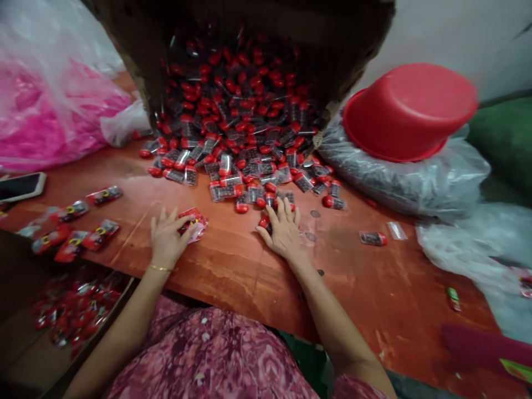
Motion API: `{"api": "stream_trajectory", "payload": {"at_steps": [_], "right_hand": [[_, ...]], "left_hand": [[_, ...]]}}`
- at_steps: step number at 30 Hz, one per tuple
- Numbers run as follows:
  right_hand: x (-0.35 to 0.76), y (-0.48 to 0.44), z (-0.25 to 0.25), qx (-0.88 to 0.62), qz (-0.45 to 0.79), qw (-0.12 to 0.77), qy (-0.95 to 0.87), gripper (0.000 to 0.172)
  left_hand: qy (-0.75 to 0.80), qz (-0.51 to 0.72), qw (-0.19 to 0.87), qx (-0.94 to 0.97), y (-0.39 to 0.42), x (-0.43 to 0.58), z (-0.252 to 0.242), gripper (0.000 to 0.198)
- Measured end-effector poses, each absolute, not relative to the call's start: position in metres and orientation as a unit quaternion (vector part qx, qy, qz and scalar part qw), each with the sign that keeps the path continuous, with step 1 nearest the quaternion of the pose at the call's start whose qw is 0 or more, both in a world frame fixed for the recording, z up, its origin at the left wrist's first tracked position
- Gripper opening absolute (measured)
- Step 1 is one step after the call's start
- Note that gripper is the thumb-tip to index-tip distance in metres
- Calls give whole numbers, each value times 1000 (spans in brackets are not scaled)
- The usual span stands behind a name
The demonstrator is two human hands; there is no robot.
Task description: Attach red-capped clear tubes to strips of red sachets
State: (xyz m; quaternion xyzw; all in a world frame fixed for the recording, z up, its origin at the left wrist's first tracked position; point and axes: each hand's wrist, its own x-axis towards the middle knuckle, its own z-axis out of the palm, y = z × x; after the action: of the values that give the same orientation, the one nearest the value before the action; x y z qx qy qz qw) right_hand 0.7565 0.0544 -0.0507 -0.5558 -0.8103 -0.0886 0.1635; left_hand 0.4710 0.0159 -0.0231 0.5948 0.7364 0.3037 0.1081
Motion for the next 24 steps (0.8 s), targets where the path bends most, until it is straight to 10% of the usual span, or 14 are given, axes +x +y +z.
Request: {"api": "stream_trajectory", "payload": {"at_steps": [9,17,24], "right_hand": [[722,11,-37,-490,-44,321,-809,17],[622,25,-30,-487,471,418,-605,31],[615,37,-21,-456,534,476,-530,36]], "left_hand": [[757,229,68,608,16,469,-33,25],[733,328,88,590,4,486,-18,25],[693,463,342,434,0,494,-4,49]]}}
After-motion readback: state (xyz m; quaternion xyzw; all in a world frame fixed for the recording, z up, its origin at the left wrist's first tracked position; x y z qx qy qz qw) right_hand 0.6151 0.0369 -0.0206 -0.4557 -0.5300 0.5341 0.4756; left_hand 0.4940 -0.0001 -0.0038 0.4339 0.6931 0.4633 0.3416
